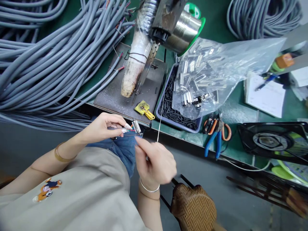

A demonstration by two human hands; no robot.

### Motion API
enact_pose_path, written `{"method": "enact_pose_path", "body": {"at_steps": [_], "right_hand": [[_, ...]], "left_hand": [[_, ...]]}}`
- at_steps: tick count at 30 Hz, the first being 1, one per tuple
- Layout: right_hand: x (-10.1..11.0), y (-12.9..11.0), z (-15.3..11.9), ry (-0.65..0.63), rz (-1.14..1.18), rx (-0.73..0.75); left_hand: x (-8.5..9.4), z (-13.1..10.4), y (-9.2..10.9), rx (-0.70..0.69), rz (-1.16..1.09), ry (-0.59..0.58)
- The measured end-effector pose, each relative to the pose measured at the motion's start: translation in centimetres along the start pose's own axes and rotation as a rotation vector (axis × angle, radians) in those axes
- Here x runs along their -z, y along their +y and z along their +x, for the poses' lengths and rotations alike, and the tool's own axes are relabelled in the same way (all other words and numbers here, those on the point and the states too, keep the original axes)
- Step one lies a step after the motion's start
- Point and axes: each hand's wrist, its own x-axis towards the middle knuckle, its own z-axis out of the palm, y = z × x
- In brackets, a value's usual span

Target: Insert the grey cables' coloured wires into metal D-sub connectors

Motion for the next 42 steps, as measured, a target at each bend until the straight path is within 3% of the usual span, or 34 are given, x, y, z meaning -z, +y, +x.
{"method": "enact_pose_path", "body": {"at_steps": [2,4,8,11,15,17,22,24,26,29,31,34,37,39,40,42], "right_hand": [[0.2,-0.3,0.2,-0.203,-0.147,0.090],[-0.2,-0.3,0.7,-0.290,-0.245,0.211],[-0.9,0.1,1.3,-0.335,-0.340,0.312],[-0.5,0.4,1.6,-0.308,-0.327,0.326],[0.8,2.5,3.2,-0.062,-0.333,0.155],[1.2,4.7,4.4,-0.026,-0.417,0.020],[0.0,10.3,7.4,-0.225,-0.538,-0.166],[-0.7,11.3,8.3,-0.302,-0.538,-0.230],[-1.0,11.8,8.8,-0.354,-0.531,-0.282],[-0.8,11.8,9.1,-0.351,-0.495,-0.296],[-0.2,11.6,8.9,-0.300,-0.462,-0.269],[0.8,10.2,8.0,-0.127,-0.399,-0.276],[1.4,7.1,6.3,0.131,-0.199,-0.313],[1.2,4.6,4.7,0.238,0.003,-0.346],[1.0,3.4,3.9,0.254,0.073,-0.368],[0.4,1.7,2.4,0.152,0.210,-0.420]], "left_hand": [[-0.2,-0.3,-0.2,-0.017,-0.006,-0.014],[-0.1,-0.5,-0.4,0.027,-0.036,-0.024],[0.3,-0.8,-0.5,0.115,-0.138,-0.039],[0.5,-1.0,-0.4,0.100,-0.181,-0.045],[0.4,-1.7,-0.1,0.062,-0.118,-0.084],[0.4,-2.0,0.4,-0.009,-0.031,-0.220],[0.2,-2.4,3.5,-0.241,0.113,-0.747],[0.1,-2.3,4.7,-0.274,0.129,-0.812],[0.0,-2.2,5.1,-0.254,0.074,-0.750],[-0.2,-1.9,4.0,-0.079,-0.149,-0.414],[-0.3,-1.6,2.6,0.068,-0.348,-0.163],[-0.4,-1.0,0.7,0.156,-0.519,0.051],[-0.6,-0.4,-0.4,0.171,-0.511,0.128],[-0.9,-0.1,-0.5,0.163,-0.479,0.138],[-1.1,0.0,-0.5,0.161,-0.461,0.139],[-1.4,0.1,-0.3,0.158,-0.422,0.146]]}}
